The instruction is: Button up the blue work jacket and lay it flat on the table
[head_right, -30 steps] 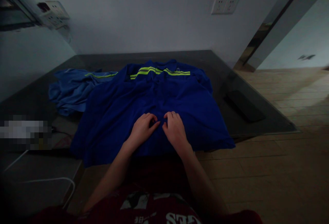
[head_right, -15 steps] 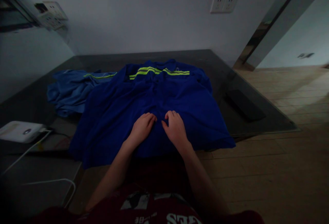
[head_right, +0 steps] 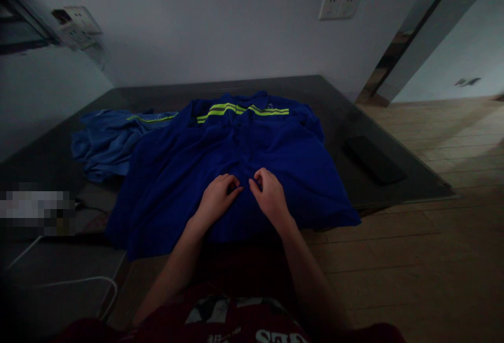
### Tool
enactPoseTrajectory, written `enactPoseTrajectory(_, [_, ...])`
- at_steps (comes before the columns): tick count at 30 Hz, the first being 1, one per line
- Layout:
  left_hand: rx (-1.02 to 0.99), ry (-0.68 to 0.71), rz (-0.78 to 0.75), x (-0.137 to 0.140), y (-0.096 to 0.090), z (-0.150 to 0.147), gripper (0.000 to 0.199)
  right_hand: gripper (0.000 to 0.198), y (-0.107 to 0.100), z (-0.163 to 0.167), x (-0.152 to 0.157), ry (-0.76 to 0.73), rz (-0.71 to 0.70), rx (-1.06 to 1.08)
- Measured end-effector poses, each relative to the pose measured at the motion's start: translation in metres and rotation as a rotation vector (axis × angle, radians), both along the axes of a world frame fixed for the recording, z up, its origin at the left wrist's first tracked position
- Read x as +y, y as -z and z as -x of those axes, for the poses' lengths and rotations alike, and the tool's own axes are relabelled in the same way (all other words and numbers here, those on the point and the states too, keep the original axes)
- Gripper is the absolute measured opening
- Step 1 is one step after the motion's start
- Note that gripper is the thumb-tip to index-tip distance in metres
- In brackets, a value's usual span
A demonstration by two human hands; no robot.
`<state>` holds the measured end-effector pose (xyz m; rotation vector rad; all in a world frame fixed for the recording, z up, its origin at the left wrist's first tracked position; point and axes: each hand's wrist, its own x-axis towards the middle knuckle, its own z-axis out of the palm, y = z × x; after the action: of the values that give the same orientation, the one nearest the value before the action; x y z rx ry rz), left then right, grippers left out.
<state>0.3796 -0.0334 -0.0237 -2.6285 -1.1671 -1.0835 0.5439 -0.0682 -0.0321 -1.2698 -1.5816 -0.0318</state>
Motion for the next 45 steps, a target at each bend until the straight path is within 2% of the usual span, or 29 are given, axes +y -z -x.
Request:
enactPoseTrajectory(4, [-0.058,0.072,0.042,-0.001,-0.006,-0.002,0.002,0.016,-0.004,-0.004,-0.003,-0.127,0.006,0.126])
enactPoseTrajectory(8, [-0.130,0.123,-0.010,0.001,-0.015,-0.008,0.003,0.017,-0.008,-0.005,-0.004,-0.157,0.012,0.176])
enactPoseTrajectory(14, [-0.160,0.167,0.009,0.007,-0.009,-0.011,0.001,0.022,-0.002,0.000,-0.007,-0.046,0.023,-0.060])
enactPoseTrajectory(19, [-0.211,0.205,0.005,0.005,-0.004,-0.008,0.001,0.015,0.001,0.002,-0.010,0.071,0.023,-0.190])
enactPoseTrajectory(24, [-0.181,0.179,0.009,0.005,-0.004,-0.009,0.001,0.014,0.000,0.006,-0.015,0.200,0.071,-0.255])
enactPoseTrajectory(28, [-0.130,0.146,0.024,0.006,-0.003,-0.010,0.002,0.012,0.002,0.010,-0.014,0.261,0.055,-0.325])
enactPoseTrajectory(31, [-0.091,0.131,0.020,0.006,-0.004,-0.010,0.002,0.021,0.003,0.012,-0.012,0.279,0.039,-0.358])
enactPoseTrajectory(33, [-0.087,0.142,0.013,0.005,-0.004,-0.010,0.002,0.023,0.003,0.012,-0.011,0.292,0.034,-0.353])
enactPoseTrajectory(38, [-0.112,0.167,-0.007,0.003,-0.006,-0.009,0.003,0.011,0.002,0.009,-0.008,0.268,0.049,-0.302])
enactPoseTrajectory(41, [-0.125,0.162,-0.006,0.004,-0.006,-0.009,0.003,0.008,0.000,0.003,-0.008,0.195,0.068,-0.210])
enactPoseTrajectory(45, [-0.133,0.129,0.005,0.005,-0.005,-0.010,0.004,0.009,-0.004,-0.006,-0.010,0.049,0.037,0.019])
